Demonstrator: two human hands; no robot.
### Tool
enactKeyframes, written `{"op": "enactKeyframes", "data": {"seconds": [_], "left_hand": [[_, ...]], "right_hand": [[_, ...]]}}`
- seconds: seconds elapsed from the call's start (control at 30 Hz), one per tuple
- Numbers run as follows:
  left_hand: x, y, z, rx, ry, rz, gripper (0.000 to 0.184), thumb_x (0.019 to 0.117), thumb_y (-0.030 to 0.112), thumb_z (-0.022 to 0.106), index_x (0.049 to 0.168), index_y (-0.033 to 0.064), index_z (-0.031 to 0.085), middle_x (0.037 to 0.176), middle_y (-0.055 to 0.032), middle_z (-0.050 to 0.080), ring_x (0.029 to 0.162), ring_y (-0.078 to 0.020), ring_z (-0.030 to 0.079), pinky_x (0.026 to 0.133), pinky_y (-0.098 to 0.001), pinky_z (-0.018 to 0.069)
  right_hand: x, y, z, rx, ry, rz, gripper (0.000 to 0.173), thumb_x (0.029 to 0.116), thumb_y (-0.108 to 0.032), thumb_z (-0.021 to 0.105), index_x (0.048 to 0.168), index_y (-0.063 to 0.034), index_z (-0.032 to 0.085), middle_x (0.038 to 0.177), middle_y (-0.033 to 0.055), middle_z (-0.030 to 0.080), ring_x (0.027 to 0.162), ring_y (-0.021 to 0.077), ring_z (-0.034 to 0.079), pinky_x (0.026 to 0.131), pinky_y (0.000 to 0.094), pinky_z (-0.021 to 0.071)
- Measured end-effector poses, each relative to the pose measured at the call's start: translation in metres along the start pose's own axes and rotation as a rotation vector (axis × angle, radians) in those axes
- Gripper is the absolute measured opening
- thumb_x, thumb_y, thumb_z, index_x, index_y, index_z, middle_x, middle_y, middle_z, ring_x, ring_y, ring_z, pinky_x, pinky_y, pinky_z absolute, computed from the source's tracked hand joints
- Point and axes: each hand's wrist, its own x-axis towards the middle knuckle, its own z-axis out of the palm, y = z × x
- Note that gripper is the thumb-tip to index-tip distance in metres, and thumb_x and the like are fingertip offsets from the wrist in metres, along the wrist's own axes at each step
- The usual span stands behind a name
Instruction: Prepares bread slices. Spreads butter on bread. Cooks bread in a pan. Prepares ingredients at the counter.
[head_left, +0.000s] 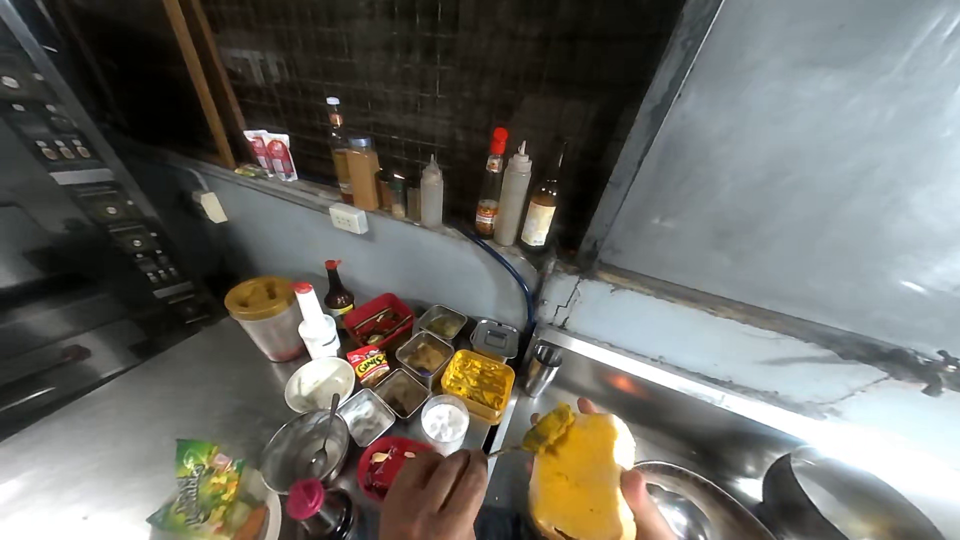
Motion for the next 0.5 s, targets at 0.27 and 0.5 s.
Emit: {"op": "enactKeyframes", "data": {"seconds": [0.27,0.5], "left_hand": [[0.001,0.031,-0.013,-0.205,-0.087,-0.095,0.026,0.0964,0.006,0.057,0.11,0.0126,0.077,0.103,-0.0036,0.076,0.092,-0.0157,0.069,0.082,-0.0303,0.0567],[0.002,0.037,-0.008,-0.221,-0.045,-0.121,0.027,0.0969,0.005,0.057,0.113,0.0137,0.077,0.106,-0.0019,0.076,0.096,-0.0143,0.068,0.084,-0.0294,0.0563]], "right_hand": [[0.005,-0.005,-0.002,-0.175,0.003,-0.135,0.104,0.0865,-0.028,0.083,0.164,-0.0205,0.014,0.148,0.025,0.05,0.132,0.0409,0.056,0.104,0.0559,0.0525],[0.006,0.0,-0.015,-0.204,-0.02,-0.167,0.101,0.0848,-0.032,0.083,0.163,-0.0241,0.019,0.147,0.0213,0.053,0.129,0.0365,0.059,0.103,0.0525,0.0538]]}}
